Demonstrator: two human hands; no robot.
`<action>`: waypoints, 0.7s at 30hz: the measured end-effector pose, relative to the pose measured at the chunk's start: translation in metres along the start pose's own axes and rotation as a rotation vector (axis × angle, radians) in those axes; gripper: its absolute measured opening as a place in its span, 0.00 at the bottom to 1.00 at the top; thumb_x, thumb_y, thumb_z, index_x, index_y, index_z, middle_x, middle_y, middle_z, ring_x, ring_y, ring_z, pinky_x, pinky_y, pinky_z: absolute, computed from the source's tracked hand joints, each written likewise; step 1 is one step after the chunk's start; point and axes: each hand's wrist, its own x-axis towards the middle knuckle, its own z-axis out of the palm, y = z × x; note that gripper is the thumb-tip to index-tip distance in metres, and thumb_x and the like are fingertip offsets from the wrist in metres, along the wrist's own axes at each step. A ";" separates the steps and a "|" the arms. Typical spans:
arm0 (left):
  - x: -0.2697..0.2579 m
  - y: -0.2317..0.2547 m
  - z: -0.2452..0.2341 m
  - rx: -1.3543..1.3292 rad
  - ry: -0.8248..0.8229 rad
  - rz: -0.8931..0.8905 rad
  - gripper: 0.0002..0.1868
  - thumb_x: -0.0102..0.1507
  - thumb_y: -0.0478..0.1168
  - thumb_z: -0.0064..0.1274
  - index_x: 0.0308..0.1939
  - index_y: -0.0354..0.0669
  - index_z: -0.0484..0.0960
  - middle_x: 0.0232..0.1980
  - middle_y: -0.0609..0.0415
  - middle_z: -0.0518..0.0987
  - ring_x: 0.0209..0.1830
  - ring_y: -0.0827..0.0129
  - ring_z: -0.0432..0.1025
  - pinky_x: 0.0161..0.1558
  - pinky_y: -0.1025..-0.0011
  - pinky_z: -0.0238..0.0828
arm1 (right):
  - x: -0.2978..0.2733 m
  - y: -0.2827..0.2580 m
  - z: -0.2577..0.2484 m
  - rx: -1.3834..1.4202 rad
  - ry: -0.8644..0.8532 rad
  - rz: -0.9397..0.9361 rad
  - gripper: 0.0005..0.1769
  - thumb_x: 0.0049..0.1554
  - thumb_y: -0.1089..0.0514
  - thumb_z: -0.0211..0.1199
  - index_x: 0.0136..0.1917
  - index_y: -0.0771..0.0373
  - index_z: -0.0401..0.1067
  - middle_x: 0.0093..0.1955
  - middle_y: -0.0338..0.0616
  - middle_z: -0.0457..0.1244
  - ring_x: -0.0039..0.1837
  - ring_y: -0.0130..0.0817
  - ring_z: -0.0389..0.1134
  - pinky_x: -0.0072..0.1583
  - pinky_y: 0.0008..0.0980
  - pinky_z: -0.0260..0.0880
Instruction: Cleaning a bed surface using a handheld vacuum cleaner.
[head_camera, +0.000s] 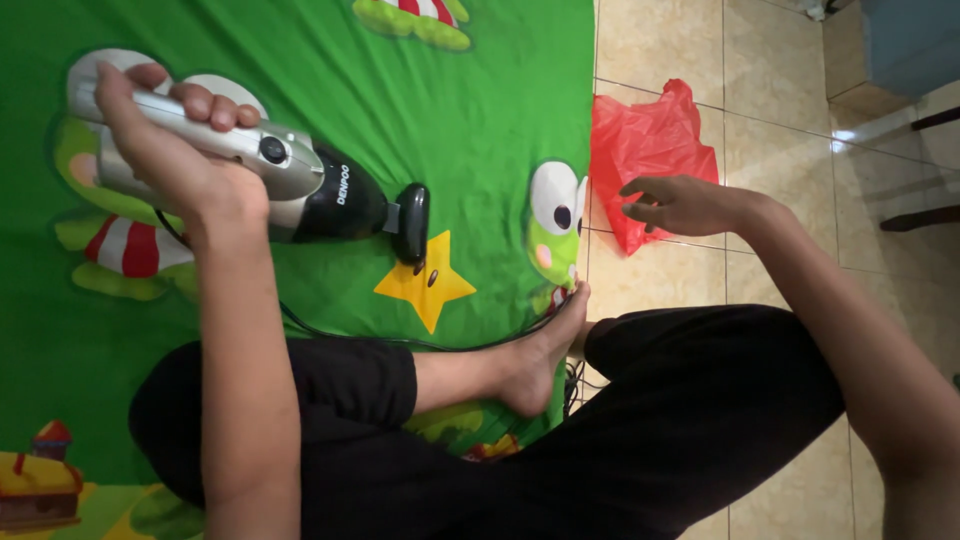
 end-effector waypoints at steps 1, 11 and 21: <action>-0.001 -0.003 0.002 -0.001 -0.001 -0.001 0.19 0.75 0.55 0.47 0.48 0.41 0.71 0.30 0.54 0.66 0.24 0.68 0.64 0.32 0.66 0.64 | 0.000 -0.001 0.000 0.001 0.000 0.002 0.36 0.61 0.38 0.51 0.76 0.58 0.61 0.62 0.52 0.70 0.61 0.41 0.73 0.63 0.42 0.70; -0.023 -0.030 0.025 -0.091 0.030 -0.101 0.16 0.71 0.53 0.47 0.43 0.43 0.71 0.27 0.55 0.66 0.26 0.67 0.62 0.39 0.60 0.68 | -0.007 -0.009 -0.002 -0.022 0.007 0.052 0.36 0.62 0.37 0.51 0.77 0.55 0.59 0.65 0.51 0.68 0.65 0.42 0.71 0.65 0.44 0.69; -0.042 -0.052 0.039 -0.134 0.036 -0.141 0.15 0.69 0.51 0.46 0.42 0.43 0.69 0.25 0.55 0.64 0.25 0.67 0.60 0.38 0.59 0.67 | -0.010 -0.009 -0.004 -0.025 0.014 0.038 0.35 0.62 0.38 0.51 0.77 0.56 0.59 0.65 0.51 0.68 0.65 0.42 0.71 0.65 0.44 0.69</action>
